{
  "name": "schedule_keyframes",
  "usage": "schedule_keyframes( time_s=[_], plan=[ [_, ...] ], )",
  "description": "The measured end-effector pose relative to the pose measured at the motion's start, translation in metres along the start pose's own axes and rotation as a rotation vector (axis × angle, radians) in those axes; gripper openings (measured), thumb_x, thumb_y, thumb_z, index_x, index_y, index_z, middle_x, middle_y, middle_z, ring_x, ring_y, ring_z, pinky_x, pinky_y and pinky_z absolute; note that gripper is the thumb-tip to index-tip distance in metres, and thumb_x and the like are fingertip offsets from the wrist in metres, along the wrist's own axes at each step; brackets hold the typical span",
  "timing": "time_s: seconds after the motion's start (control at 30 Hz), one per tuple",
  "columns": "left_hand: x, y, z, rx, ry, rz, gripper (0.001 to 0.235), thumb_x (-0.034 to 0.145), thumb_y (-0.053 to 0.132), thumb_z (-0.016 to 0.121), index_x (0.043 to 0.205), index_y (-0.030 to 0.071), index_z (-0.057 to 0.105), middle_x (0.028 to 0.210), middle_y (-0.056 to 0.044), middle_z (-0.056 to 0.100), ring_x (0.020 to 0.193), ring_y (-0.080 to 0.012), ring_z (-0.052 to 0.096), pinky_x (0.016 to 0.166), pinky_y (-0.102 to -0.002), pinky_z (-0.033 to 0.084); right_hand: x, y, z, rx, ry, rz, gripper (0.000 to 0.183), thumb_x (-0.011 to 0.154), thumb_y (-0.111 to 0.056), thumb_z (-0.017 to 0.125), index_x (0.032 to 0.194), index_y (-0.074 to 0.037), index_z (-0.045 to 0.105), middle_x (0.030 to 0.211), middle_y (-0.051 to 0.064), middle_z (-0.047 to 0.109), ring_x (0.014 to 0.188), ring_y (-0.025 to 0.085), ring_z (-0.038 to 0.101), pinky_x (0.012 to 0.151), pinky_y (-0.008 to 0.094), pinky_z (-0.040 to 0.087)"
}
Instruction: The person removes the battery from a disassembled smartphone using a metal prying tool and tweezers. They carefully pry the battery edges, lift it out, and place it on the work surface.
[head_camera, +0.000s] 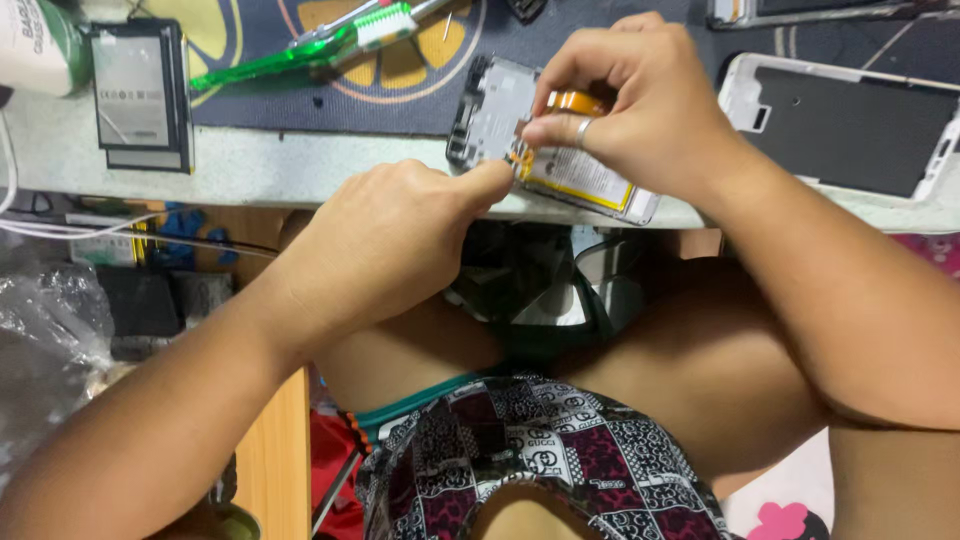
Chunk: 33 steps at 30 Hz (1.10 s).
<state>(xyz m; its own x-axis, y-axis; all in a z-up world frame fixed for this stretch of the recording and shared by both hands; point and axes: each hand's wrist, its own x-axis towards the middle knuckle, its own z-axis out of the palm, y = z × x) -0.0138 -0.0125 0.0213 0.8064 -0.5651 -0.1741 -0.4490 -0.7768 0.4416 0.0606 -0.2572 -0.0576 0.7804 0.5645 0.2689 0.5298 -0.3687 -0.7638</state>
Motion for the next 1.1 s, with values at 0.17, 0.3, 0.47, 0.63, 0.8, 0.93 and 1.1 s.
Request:
schedule_keyframes(
  time_s=[0.17,0.3,0.47,0.63,0.8,0.93,1.1],
  plan=[
    [0.007,-0.001,0.01,-0.174,0.045,0.057,0.011,0.092,0.005,0.057,0.103,0.01,0.059,0.068,-0.023,0.065,0.068,-0.0457,0.066,0.06,-0.056,0.049,0.002,-0.007,-0.002,-0.046,0.036,-0.039,0.024,0.081,-0.028,0.093,0.089,-0.015,0.074,0.083,-0.004,0.072,0.073,0.016,0.055,0.09,0.034,0.042],
    [0.005,-0.003,0.027,-0.251,0.09,0.08,0.013,0.09,0.001,0.058,0.101,0.008,0.056,0.071,-0.022,0.065,0.071,-0.0444,0.066,0.059,-0.054,0.049,0.0,-0.009,-0.003,-0.053,0.041,0.01,0.025,0.078,-0.032,0.093,0.089,-0.017,0.075,0.077,-0.005,0.068,0.082,0.021,0.051,0.085,0.033,0.042],
    [-0.003,-0.006,0.048,-0.264,0.17,0.108,0.015,0.092,-0.001,0.059,0.105,0.007,0.058,0.076,-0.018,0.066,0.072,-0.0422,0.067,0.061,-0.051,0.05,0.0,-0.011,-0.004,-0.048,0.012,0.016,0.024,0.08,-0.033,0.092,0.089,-0.018,0.075,0.078,-0.005,0.068,0.081,0.019,0.051,0.088,0.034,0.042],
    [-0.006,-0.003,0.064,-0.045,0.327,0.166,0.036,0.083,-0.003,0.062,0.117,0.007,0.067,0.076,-0.013,0.063,0.062,-0.0355,0.065,0.055,-0.046,0.052,0.001,-0.01,-0.005,-0.042,-0.005,0.026,0.025,0.079,-0.033,0.092,0.087,-0.017,0.074,0.076,-0.005,0.067,0.082,0.021,0.049,0.09,0.034,0.04],
    [-0.013,0.007,0.077,0.006,0.372,0.112,0.041,0.08,-0.004,0.062,0.119,0.006,0.069,0.07,-0.01,0.058,0.054,-0.0306,0.061,0.049,-0.043,0.05,0.002,-0.011,-0.006,-0.042,-0.047,0.036,0.026,0.079,-0.034,0.091,0.088,-0.018,0.073,0.076,-0.005,0.066,0.086,0.02,0.05,0.095,0.035,0.037],
    [-0.021,0.014,0.082,-0.07,0.323,0.083,0.04,0.082,-0.004,0.062,0.12,0.005,0.068,0.07,-0.011,0.057,0.054,-0.0307,0.06,0.048,-0.043,0.05,0.002,-0.011,-0.007,-0.053,-0.11,-0.054,0.027,0.077,-0.035,0.09,0.086,-0.017,0.072,0.077,-0.006,0.068,0.088,0.02,0.049,0.098,0.038,0.035],
    [-0.017,0.008,0.092,-0.15,0.363,0.123,0.041,0.082,-0.008,0.061,0.121,0.003,0.067,0.071,-0.011,0.056,0.055,-0.0305,0.06,0.048,-0.042,0.049,0.002,-0.008,-0.008,-0.055,-0.119,-0.088,0.028,0.078,-0.037,0.09,0.086,-0.018,0.072,0.078,-0.007,0.069,0.094,0.022,0.044,0.097,0.037,0.033]
  ],
)
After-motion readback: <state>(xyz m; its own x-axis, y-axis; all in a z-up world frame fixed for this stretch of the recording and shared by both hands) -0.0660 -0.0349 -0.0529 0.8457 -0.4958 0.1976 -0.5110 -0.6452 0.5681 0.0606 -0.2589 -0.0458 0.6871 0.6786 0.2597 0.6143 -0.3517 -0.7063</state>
